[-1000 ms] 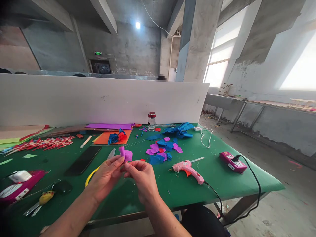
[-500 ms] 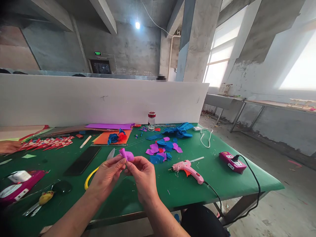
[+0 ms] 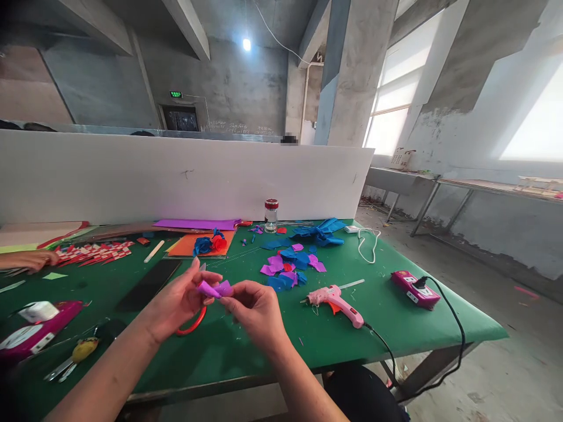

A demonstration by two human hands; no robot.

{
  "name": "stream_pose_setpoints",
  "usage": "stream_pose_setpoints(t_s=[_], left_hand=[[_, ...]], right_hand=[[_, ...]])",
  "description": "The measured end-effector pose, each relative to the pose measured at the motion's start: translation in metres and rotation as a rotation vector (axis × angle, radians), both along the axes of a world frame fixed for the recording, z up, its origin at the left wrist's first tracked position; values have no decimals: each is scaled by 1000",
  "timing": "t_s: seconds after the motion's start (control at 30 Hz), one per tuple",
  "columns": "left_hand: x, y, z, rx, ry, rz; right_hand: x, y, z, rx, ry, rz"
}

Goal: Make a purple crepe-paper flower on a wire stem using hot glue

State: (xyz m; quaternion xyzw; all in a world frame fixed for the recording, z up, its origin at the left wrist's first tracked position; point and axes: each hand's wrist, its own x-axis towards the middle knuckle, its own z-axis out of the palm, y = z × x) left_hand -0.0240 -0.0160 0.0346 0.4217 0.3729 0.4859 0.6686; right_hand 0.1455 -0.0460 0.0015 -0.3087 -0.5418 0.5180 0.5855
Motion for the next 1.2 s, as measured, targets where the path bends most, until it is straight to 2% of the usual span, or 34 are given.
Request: stream_pose_setpoints(t_s=[0.1,0.2,0.27,0.37,0.57,0.67,0.8,0.9,0.97,1.0,1.07,1.2], left_hand=[[-4,-4,6,-14,23,-90],[-7,-5,7,-21,-6,-203],[-8,-5,6,-3,-30,-231],[-8,-5,7,67,-40,-180],[-3,-7,11,173,11,29],[-2,-6,11,200,10,54],[0,-1,5,206,-58,119],[7,2,-6,124,-64,200],[13,1,-12,56,-14,117],[17,0,-15,56,0,43],[23,-4,-17,96,0,-13],[28,-10,-16,114,-1,11]], right_hand=[[-2,0,-2,-5,-25,28],[-2,0,-1,-11,-44,43],[-2,0,-1,-15,-65,38],[-1,1,-2,-23,-83,25],[0,4,-5,-55,-107,0],[0,5,-5,-90,-93,-4],[-2,4,-3,-166,15,-28],[-4,3,-2,-215,129,-63],[-6,3,-1,-231,204,-89],[-6,2,-1,-236,234,-96],[-7,2,0,-246,268,-95],[-8,0,1,-272,279,-74]])
